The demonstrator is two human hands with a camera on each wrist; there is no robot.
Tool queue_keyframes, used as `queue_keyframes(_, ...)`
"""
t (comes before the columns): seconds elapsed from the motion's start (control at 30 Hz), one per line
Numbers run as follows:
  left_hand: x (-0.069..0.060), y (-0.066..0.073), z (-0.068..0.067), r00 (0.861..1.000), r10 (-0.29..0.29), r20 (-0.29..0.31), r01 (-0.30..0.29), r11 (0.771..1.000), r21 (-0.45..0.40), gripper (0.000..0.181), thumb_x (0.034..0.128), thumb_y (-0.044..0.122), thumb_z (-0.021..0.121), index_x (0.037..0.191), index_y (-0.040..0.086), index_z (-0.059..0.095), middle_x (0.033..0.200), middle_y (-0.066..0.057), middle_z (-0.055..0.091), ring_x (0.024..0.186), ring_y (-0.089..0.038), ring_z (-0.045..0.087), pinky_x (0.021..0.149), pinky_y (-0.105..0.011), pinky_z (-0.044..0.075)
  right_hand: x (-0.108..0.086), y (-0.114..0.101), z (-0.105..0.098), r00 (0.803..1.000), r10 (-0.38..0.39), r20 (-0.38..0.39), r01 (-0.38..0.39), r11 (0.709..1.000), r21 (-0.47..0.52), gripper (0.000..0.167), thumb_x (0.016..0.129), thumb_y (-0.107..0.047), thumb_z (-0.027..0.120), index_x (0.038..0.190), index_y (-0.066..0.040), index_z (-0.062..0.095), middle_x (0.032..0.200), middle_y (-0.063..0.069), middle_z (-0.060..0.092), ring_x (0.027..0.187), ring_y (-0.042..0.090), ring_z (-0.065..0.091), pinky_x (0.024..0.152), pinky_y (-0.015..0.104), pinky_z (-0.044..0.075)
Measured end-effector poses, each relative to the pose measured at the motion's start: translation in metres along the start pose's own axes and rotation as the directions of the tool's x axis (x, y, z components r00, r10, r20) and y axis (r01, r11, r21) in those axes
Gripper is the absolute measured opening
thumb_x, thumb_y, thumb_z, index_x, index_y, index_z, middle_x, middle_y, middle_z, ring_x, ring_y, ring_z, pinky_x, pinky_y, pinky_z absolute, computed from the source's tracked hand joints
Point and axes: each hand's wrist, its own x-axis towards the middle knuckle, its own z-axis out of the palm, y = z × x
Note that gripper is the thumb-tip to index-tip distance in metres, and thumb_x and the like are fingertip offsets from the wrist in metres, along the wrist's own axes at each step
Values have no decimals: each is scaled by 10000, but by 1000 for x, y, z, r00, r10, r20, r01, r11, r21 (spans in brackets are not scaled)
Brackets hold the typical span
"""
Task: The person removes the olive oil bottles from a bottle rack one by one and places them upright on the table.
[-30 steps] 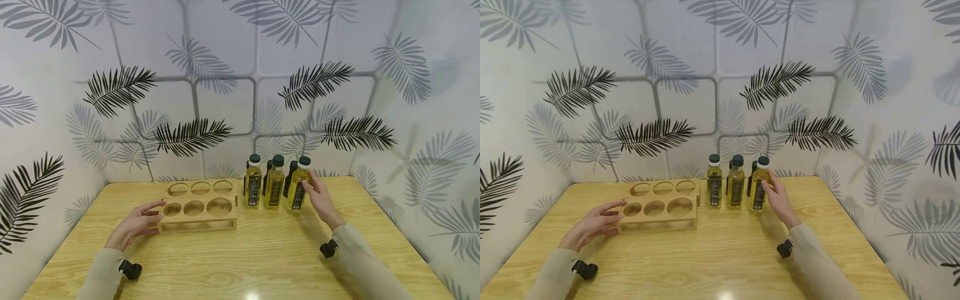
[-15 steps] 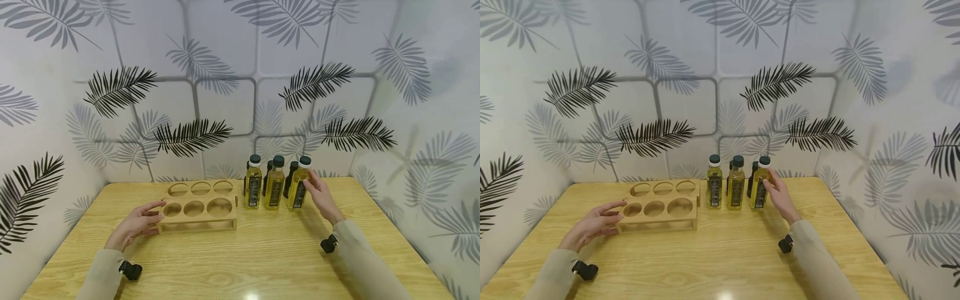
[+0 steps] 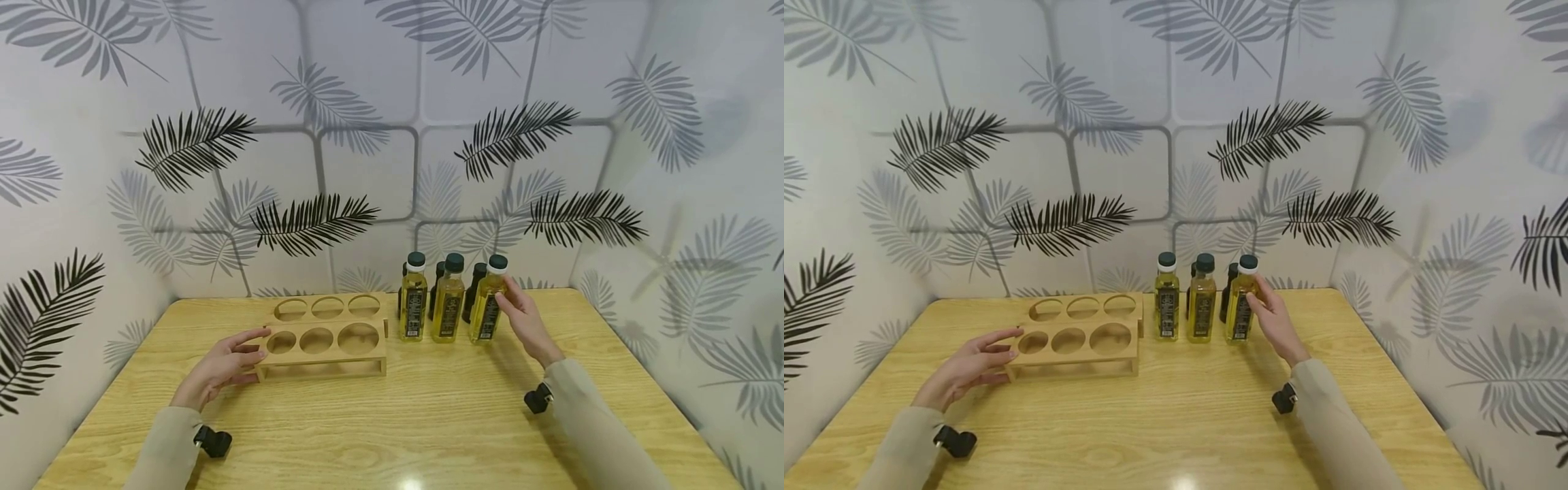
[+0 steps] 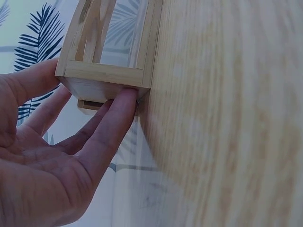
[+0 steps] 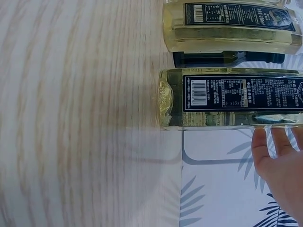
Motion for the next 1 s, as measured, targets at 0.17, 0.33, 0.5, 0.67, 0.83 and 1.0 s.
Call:
queue_keyframes(0.17,-1,5,2,1000,-7,1,7,1000,17,606,1001,226,582,1546,154,327,1558,-279,242,1405,-461,308,967,-479,527,-1,0,0,1000,3,-27,-3,1000,12,649,1059,-289,441,1594,-140,104,1647,156,84,1498,384,135,1188,588,187)
queue_keyframes(0.33,-5,12,8,1000,0,12,-1,998,64,577,1019,190,542,1545,120,314,1527,-321,240,1394,-487,294,974,-512,512,-8,-3,6,990,11,-140,-15,999,-28,650,1033,-341,498,1586,-179,197,1603,177,252,1450,378,279,1150,584,287)
queue_keyframes(0.5,-8,14,14,1000,24,8,-25,993,117,553,1034,149,497,1546,92,296,1540,-329,215,1411,-489,248,999,-560,475,-21,-10,17,962,28,-273,-65,990,-125,561,1017,-307,543,1524,-160,355,1478,172,438,1327,368,441,1063,559,400)
queue_keyframes(0.67,-11,18,23,993,114,-32,-101,957,271,508,1032,89,455,1519,26,324,1573,-303,194,1420,-508,217,1085,-636,343,-31,-16,27,926,100,-363,-153,981,-118,450,1003,-268,565,1416,-126,453,1278,141,536,1118,269,515,919,400,466)
queue_keyframes(0.83,-9,27,38,974,209,-81,-144,861,488,499,1019,87,468,1485,-45,351,1460,-359,369,1300,-521,406,1039,-633,384,-41,-17,38,934,124,-336,-182,972,-147,353,1000,-259,571,1295,-68,527,1184,128,575,1037,231,534,818,298,455)
queue_keyframes(1.0,-6,36,53,946,286,-150,-129,760,636,531,1011,184,528,1461,-60,388,1369,-386,433,1213,-535,469,998,-642,407,-48,-18,50,974,46,-221,-104,961,-258,319,1001,-211,576,1290,-75,592,1211,133,629,1084,273,587,827,357,497)
